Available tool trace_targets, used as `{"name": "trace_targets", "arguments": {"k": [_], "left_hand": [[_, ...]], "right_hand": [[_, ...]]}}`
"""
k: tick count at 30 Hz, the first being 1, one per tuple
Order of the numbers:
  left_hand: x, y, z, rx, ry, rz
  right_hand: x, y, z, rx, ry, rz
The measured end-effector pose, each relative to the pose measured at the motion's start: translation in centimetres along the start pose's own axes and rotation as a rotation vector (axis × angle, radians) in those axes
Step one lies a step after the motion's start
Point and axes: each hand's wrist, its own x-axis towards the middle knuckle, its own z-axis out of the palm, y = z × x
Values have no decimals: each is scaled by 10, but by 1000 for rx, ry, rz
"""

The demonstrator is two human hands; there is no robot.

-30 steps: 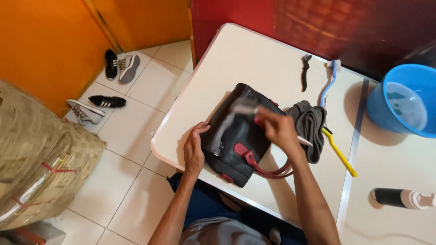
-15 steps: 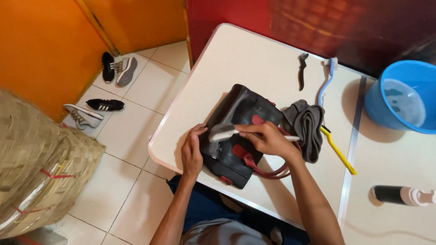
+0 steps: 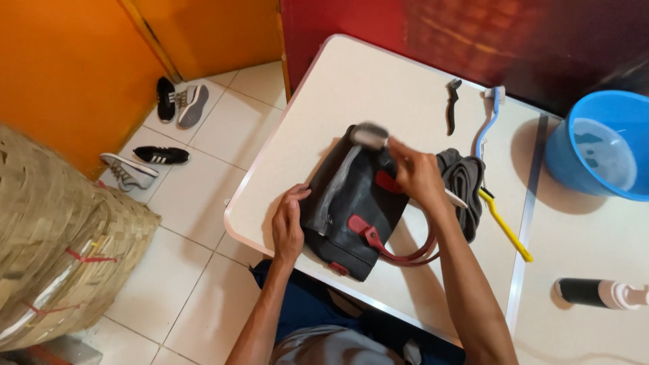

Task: Cleaning a black leather handbag using cleaning foam, a brush, and a cloth on a service counter.

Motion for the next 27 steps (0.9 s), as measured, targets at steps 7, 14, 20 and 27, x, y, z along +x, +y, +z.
{"name": "trace_targets", "arguments": {"k": [7,14,20,27], "left_hand": [[4,0,2,9,0,19],[-2,2,0,1,-8,-2],[-5,4,1,12,-29,-21],[1,0,3,-3,-23,-14]], "right_hand": [[25,29,1,-114,-11,-26],[18,-16,-25,-222,-21,29],[25,0,-22,-259,-115,63],[32,-5,-23,-82,-180,28]]}}
